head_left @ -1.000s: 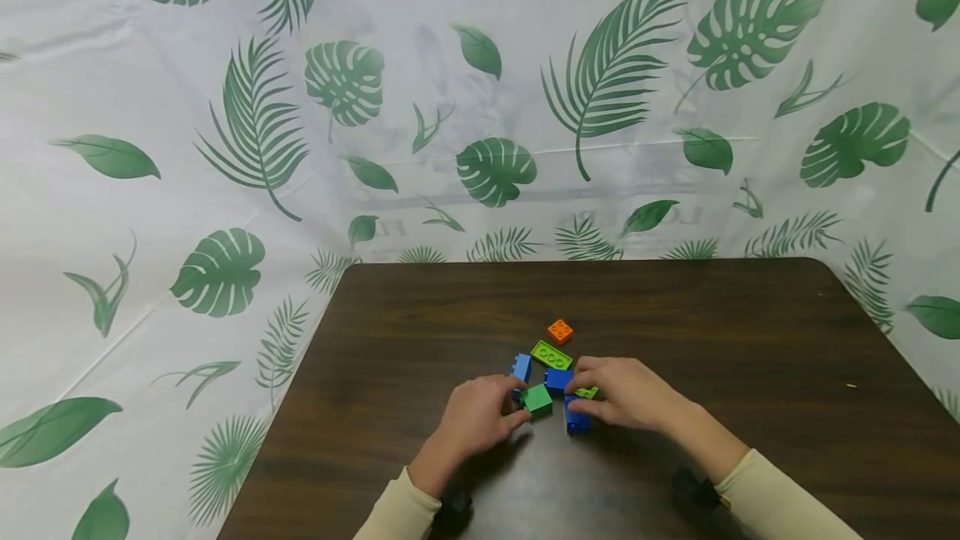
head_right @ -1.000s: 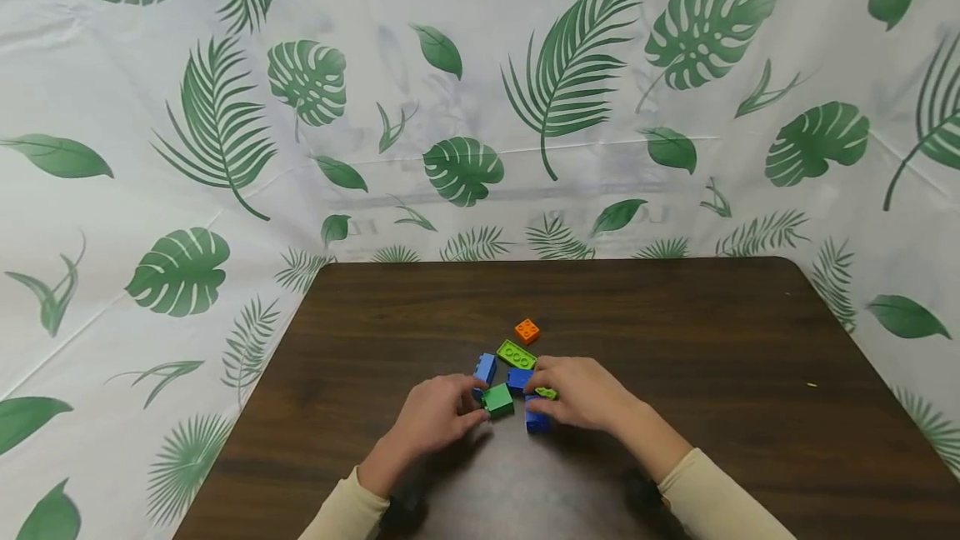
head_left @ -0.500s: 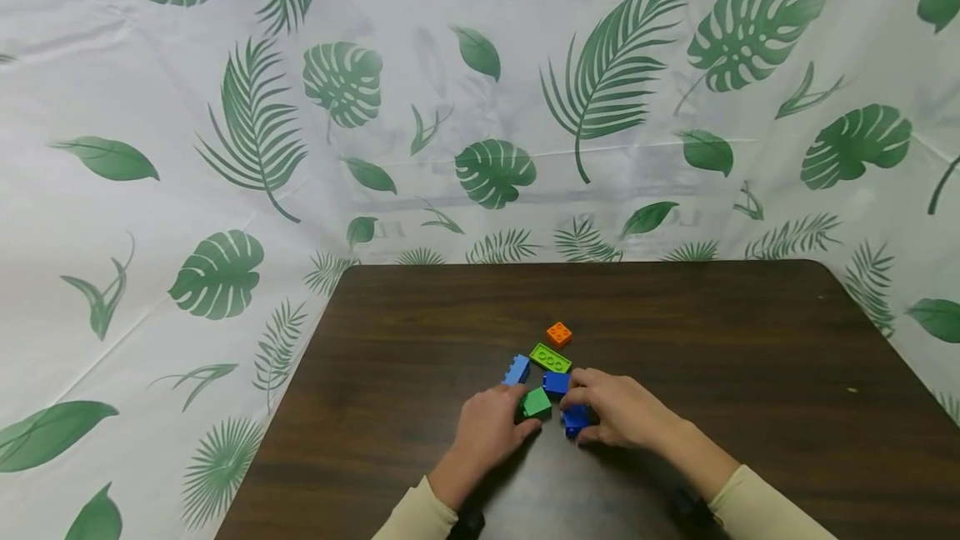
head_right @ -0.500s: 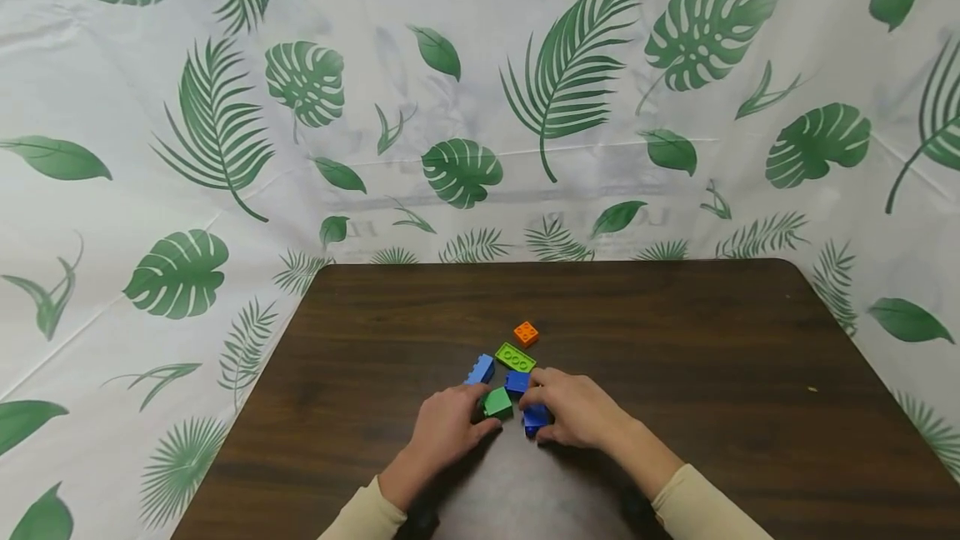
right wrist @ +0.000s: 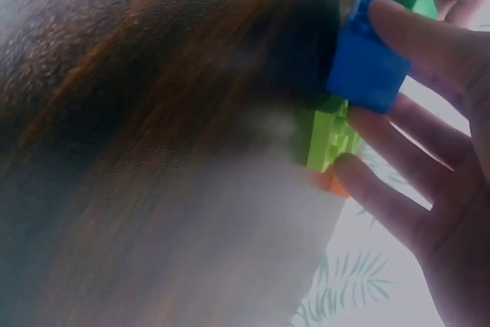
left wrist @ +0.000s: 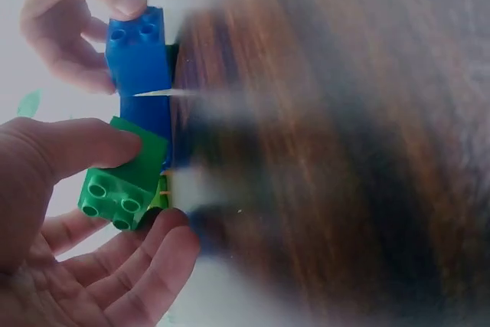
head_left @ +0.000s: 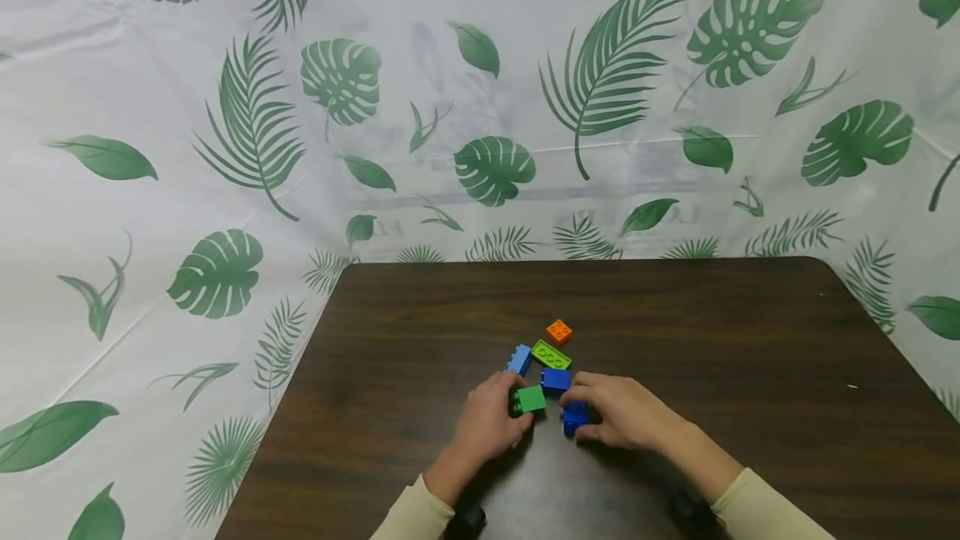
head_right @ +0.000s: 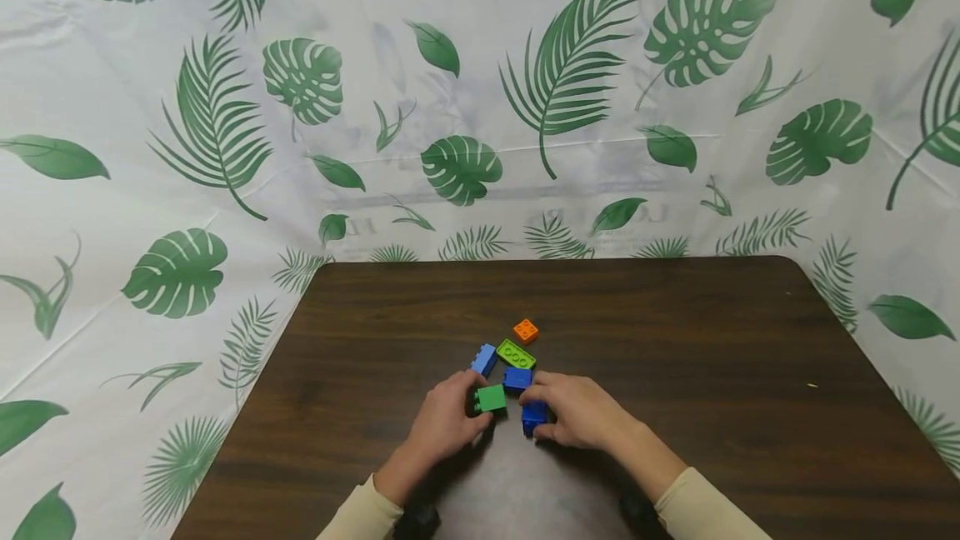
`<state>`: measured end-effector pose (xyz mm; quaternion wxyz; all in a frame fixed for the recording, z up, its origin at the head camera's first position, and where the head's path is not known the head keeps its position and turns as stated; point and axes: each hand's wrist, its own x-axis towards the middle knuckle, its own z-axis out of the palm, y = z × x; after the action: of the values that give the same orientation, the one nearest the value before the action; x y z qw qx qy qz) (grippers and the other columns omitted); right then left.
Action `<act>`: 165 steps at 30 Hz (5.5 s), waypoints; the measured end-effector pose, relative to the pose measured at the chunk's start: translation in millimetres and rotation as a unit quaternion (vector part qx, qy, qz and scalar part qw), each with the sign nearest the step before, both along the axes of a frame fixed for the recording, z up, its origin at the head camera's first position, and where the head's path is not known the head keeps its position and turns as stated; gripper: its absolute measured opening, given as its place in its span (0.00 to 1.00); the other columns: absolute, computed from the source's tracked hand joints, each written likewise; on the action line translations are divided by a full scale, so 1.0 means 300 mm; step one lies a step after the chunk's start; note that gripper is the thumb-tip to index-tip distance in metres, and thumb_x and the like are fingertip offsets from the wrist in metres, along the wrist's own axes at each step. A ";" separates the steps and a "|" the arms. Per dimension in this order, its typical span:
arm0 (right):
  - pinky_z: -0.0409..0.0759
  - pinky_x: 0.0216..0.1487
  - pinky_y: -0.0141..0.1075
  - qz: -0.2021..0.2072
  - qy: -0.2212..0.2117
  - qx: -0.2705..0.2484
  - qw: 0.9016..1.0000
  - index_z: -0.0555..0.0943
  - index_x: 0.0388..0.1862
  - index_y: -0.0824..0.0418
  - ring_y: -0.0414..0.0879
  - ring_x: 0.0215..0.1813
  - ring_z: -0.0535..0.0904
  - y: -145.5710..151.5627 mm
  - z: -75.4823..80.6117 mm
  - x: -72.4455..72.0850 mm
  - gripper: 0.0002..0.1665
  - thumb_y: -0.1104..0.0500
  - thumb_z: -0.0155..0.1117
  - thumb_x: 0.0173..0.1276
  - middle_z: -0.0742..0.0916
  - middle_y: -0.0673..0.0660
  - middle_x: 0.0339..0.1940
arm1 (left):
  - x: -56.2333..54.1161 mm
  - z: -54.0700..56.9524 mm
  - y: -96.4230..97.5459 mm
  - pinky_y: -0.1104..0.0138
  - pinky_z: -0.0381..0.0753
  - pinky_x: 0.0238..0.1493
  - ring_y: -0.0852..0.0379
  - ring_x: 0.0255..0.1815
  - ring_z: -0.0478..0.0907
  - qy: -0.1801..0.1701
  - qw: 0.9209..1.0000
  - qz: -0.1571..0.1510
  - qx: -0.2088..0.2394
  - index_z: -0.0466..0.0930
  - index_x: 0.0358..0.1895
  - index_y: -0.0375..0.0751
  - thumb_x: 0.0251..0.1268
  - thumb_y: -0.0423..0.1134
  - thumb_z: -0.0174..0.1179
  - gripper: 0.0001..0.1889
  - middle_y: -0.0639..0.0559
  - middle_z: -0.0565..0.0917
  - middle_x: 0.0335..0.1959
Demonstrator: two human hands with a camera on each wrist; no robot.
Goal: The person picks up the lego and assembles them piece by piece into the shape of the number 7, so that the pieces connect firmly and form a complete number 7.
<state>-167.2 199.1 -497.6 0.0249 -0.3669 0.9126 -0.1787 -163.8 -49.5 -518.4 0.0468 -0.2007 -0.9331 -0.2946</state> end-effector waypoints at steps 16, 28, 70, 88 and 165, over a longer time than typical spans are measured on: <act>0.82 0.45 0.40 -0.009 -0.098 -0.206 0.974 0.81 0.58 0.57 0.42 0.50 0.78 -0.032 0.016 -0.026 0.18 0.51 0.61 0.73 0.82 0.45 0.53 | -0.022 0.010 0.007 0.71 0.70 0.25 0.65 0.25 0.69 -0.041 0.999 -0.031 -0.014 0.83 0.47 0.50 0.53 0.46 0.73 0.18 0.60 0.76 0.29; 0.81 0.46 0.36 -0.054 -0.140 -0.247 0.957 0.84 0.50 0.56 0.42 0.46 0.79 -0.078 0.017 -0.044 0.13 0.54 0.58 0.75 0.86 0.47 0.47 | -0.027 -0.023 0.008 0.72 0.67 0.21 0.68 0.19 0.68 -0.076 0.996 -0.047 0.016 0.82 0.52 0.48 0.56 0.46 0.72 0.20 0.65 0.73 0.20; 0.78 0.54 0.48 -0.148 -0.099 -0.241 0.954 0.85 0.52 0.52 0.42 0.48 0.82 -0.157 -0.025 -0.033 0.16 0.49 0.55 0.76 0.87 0.47 0.48 | -0.039 -0.021 -0.012 0.70 0.69 0.29 0.64 0.29 0.69 -0.051 0.996 -0.055 0.056 0.79 0.48 0.51 0.57 0.55 0.70 0.20 0.59 0.74 0.34; 0.81 0.45 0.44 -0.053 0.008 -0.170 0.984 0.81 0.58 0.56 0.44 0.45 0.83 -0.138 -0.021 -0.026 0.24 0.50 0.70 0.65 0.87 0.51 0.49 | -0.047 -0.031 -0.008 0.72 0.72 0.27 0.64 0.26 0.72 -0.051 0.993 -0.072 0.083 0.80 0.48 0.50 0.56 0.50 0.72 0.19 0.56 0.77 0.32; 0.74 0.32 0.34 -0.187 0.050 -0.099 0.976 0.78 0.62 0.60 0.41 0.31 0.70 -0.083 -0.034 -0.065 0.34 0.57 0.76 0.56 0.78 0.50 0.40 | -0.051 0.001 0.020 0.69 0.82 0.43 0.59 0.44 0.83 -0.082 0.976 -0.069 0.192 0.82 0.52 0.46 0.56 0.41 0.73 0.20 0.52 0.85 0.46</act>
<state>-186.8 174.2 -507.7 -0.0910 -0.1989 0.9430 -0.2506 -179.1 -43.5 -518.2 -0.0129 -0.2266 -0.8438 -0.4863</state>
